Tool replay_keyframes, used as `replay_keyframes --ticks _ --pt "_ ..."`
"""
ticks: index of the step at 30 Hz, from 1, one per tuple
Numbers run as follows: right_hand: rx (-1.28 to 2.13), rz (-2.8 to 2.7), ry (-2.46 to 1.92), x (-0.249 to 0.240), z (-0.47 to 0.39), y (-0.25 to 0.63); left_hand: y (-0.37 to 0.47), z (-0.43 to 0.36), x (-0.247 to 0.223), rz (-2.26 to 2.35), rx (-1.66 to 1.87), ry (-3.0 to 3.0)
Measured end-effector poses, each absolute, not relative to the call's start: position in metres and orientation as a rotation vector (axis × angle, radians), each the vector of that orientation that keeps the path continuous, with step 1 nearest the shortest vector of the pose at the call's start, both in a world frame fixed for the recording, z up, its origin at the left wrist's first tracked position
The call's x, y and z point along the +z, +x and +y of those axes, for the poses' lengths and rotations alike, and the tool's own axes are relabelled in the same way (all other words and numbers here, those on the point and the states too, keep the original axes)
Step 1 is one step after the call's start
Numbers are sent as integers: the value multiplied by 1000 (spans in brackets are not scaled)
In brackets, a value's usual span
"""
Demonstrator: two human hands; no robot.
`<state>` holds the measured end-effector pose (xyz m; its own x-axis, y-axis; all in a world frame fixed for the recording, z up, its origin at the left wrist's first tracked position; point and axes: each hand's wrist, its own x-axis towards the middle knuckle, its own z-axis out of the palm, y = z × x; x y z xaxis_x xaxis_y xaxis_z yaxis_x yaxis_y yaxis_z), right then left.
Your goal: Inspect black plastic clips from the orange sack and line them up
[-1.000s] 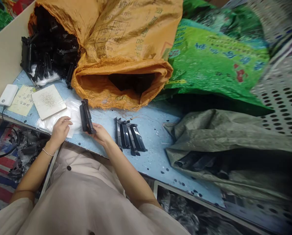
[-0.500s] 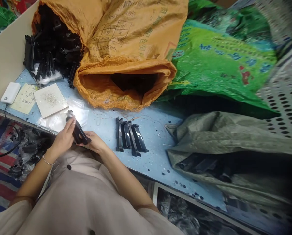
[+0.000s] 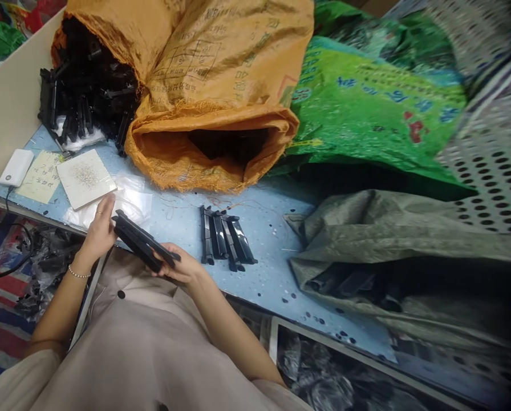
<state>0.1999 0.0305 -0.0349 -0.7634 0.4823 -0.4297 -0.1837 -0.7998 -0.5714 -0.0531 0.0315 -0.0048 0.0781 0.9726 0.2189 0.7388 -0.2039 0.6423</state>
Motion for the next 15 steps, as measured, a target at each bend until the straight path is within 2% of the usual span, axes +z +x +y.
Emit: replay_keyframes --ticks 4,6,9,12,14,15 --pt "2342 -759 -1002 -32 48 171 -25 13 6 1518 706 2267" --pt "2089 -968 -1094 -27 50 155 -11 1 13 1340 630 2321" --pt "1778 -1465 -1027 -11 44 145 -15 -23 36 1252 724 2239" --pt "1839 -1824 -779 9 39 164 -71 -55 68 1371 778 2047" --pt "1652 -1955 -1009 18 44 195 -130 -73 74 1506 579 1877" --pt "1427 -1996 -1268 21 49 213 -160 -80 68 1561 454 1792"
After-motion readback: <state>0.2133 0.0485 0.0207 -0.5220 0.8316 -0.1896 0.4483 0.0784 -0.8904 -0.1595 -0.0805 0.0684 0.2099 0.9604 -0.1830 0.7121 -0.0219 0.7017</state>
